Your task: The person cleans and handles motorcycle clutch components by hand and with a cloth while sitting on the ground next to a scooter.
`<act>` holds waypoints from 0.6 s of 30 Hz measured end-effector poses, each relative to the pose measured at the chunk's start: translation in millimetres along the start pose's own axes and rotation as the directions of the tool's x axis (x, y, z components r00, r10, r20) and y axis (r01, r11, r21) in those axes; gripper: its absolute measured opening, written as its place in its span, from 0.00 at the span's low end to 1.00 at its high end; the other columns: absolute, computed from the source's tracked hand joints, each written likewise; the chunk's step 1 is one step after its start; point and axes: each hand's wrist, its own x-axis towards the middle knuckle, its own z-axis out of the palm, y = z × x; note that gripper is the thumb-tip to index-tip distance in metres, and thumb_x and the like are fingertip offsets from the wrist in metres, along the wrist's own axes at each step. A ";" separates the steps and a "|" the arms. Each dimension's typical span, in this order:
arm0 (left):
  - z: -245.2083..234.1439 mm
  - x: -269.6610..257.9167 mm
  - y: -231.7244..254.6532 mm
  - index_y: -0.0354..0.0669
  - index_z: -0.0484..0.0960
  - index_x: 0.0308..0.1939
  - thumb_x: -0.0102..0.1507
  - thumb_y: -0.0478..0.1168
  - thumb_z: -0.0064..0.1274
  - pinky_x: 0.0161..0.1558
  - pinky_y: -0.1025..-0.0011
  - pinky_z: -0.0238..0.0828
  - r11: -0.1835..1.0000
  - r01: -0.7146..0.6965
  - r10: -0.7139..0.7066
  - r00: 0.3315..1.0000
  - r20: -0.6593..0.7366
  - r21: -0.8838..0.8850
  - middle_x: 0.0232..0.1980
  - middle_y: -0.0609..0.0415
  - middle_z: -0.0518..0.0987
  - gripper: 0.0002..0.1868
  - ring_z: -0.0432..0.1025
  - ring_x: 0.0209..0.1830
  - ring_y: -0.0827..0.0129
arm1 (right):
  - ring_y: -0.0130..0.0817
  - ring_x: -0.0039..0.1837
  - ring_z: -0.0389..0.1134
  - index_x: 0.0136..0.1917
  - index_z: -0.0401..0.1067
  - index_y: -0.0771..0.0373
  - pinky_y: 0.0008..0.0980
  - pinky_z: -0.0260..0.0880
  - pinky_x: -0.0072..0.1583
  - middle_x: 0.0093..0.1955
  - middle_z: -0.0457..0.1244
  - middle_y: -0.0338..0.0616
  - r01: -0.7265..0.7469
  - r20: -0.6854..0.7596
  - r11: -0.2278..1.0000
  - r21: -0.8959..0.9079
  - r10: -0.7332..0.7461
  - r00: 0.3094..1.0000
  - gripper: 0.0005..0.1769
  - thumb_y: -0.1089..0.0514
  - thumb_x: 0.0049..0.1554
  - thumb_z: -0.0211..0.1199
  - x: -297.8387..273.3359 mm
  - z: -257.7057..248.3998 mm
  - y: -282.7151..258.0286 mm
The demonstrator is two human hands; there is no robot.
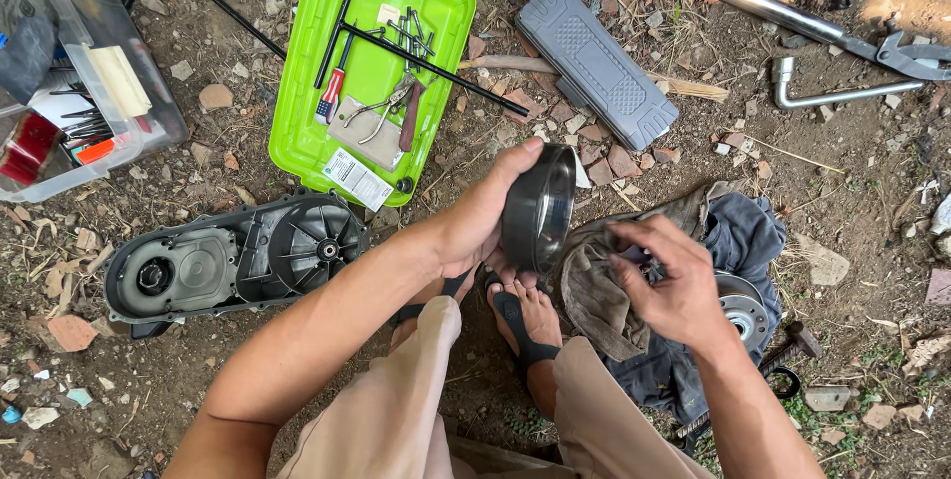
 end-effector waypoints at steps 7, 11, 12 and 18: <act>-8.9 0.9 -5.3 0.45 0.76 0.55 0.60 0.77 0.34 0.20 0.72 0.69 0.997 -0.024 0.032 0.994 0.109 -0.072 0.39 0.48 0.82 0.43 0.78 0.28 0.64 | 0.38 0.48 0.65 0.53 0.73 0.65 0.34 0.66 0.52 0.46 0.62 0.45 -0.055 -0.193 0.995 -0.088 0.037 0.980 0.17 0.66 0.48 0.63 -6.1 -4.8 11.3; -14.5 2.6 -17.8 0.39 0.75 0.62 0.65 0.62 0.44 0.51 0.59 0.79 0.979 -0.152 0.170 0.977 0.131 -0.138 0.53 0.47 0.81 0.33 0.78 0.49 0.64 | 0.41 0.45 0.64 0.57 0.75 0.65 0.37 0.65 0.50 0.43 0.61 0.47 -0.316 -0.407 0.927 -0.203 0.214 0.888 0.18 0.62 0.53 0.67 -38.7 -21.7 32.8; -15.4 1.8 -19.4 0.34 0.75 0.62 0.68 0.58 0.46 0.56 0.57 0.77 0.968 -0.190 0.216 0.964 0.155 -0.165 0.54 0.46 0.81 0.31 0.77 0.50 0.63 | 0.42 0.47 0.65 0.58 0.75 0.64 0.38 0.65 0.51 0.44 0.62 0.47 -0.410 -0.506 0.883 -0.229 0.252 0.825 0.19 0.61 0.53 0.68 -51.6 -30.0 40.6; 9.0 -26.8 12.3 0.29 0.75 0.58 0.67 0.45 0.51 0.55 0.57 0.77 0.967 -0.242 0.251 0.953 0.168 -0.075 0.50 0.46 0.82 0.22 0.78 0.47 0.63 | 0.41 0.46 0.68 0.57 0.76 0.63 0.39 0.67 0.50 0.43 0.66 0.47 -0.685 -0.814 0.722 -0.101 0.335 0.474 0.20 0.55 0.53 0.71 -157.3 -51.7 83.6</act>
